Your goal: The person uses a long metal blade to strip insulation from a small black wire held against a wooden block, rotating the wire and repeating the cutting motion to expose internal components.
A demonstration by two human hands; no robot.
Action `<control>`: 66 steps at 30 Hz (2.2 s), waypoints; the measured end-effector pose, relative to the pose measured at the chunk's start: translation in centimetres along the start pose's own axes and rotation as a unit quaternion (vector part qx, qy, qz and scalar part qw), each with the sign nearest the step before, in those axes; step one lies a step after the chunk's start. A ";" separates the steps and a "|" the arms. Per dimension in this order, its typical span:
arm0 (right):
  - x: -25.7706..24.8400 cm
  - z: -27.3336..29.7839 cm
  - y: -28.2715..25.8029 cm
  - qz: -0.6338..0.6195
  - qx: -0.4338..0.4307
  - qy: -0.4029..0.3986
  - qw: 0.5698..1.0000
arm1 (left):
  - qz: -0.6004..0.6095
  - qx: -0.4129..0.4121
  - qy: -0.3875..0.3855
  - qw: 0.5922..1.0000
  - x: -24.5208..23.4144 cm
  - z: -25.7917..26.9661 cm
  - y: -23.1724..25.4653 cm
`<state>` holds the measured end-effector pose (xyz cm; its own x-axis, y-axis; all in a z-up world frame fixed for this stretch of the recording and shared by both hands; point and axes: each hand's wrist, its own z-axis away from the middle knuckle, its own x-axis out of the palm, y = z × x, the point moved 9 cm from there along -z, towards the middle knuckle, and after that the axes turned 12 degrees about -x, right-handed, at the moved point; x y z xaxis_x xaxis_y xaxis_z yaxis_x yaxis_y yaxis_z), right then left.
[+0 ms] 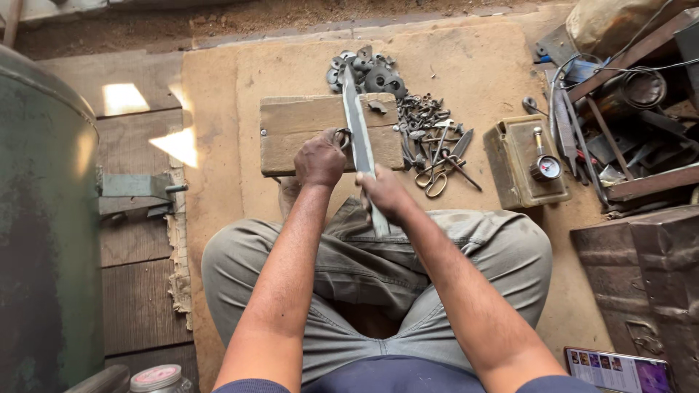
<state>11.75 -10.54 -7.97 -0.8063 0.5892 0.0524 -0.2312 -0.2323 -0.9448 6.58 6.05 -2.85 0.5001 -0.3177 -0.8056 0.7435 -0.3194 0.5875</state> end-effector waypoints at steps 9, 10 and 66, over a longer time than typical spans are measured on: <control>1.3 6.0 0.1 -0.039 0.025 -0.023 0.999 | 0.000 -0.008 -0.029 1.000 0.1 0.3 -0.1; 1.2 5.4 0.2 -0.027 0.017 -0.022 0.999 | -0.001 0.006 -0.030 1.000 0.0 0.0 0.0; 0.7 4.0 -3.2 0.447 -0.126 0.068 0.883 | 0.157 0.096 -0.019 0.983 -2.3 4.1 0.4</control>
<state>9.74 -12.46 -3.63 -0.5287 0.3487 -0.7739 0.6073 -0.4816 -0.6319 3.92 2.98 -0.42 0.6717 -0.4594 -0.5811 0.4561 -0.3616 0.8132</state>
